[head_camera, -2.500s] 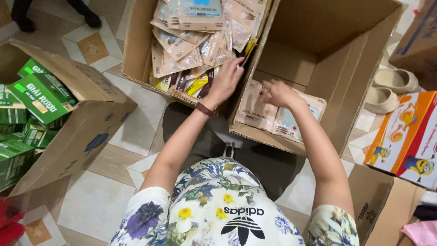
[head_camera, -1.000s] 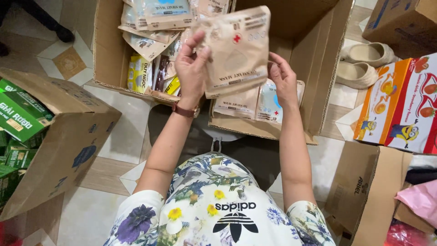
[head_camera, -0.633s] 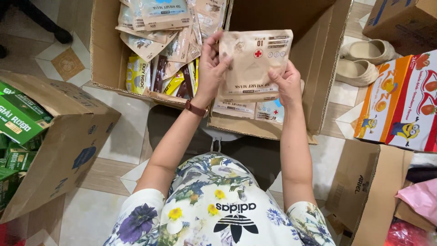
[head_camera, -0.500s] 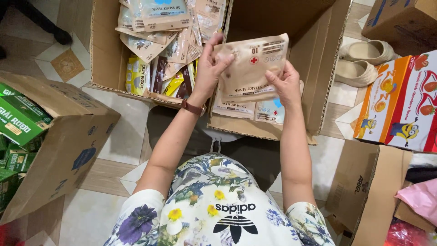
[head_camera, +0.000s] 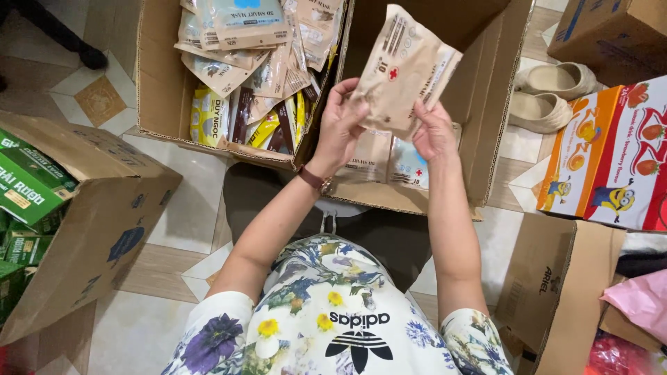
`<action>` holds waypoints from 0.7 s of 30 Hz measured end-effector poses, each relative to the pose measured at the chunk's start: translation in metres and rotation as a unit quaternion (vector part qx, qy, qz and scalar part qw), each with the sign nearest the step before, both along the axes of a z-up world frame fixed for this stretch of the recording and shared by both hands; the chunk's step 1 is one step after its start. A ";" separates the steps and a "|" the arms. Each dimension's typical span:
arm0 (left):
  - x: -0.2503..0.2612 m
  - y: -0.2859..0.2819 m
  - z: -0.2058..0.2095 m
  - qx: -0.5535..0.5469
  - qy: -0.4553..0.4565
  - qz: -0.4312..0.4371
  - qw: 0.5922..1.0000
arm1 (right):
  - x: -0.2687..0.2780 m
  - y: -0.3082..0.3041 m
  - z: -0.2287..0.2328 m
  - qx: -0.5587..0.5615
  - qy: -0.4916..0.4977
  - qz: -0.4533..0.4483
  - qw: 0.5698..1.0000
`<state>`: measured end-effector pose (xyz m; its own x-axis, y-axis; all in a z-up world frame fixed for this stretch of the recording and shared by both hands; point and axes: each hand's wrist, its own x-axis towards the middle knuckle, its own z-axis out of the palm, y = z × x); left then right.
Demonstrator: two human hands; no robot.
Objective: Sorting and organizing packages of face masks from one box into another.
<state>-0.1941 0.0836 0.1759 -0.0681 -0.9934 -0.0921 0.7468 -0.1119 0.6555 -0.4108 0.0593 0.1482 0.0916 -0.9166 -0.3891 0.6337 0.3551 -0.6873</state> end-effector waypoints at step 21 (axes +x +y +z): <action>0.046 0.014 -0.027 -0.196 -0.735 0.065 0.646 | 0.027 -0.094 -0.026 -0.082 0.538 0.611 0.576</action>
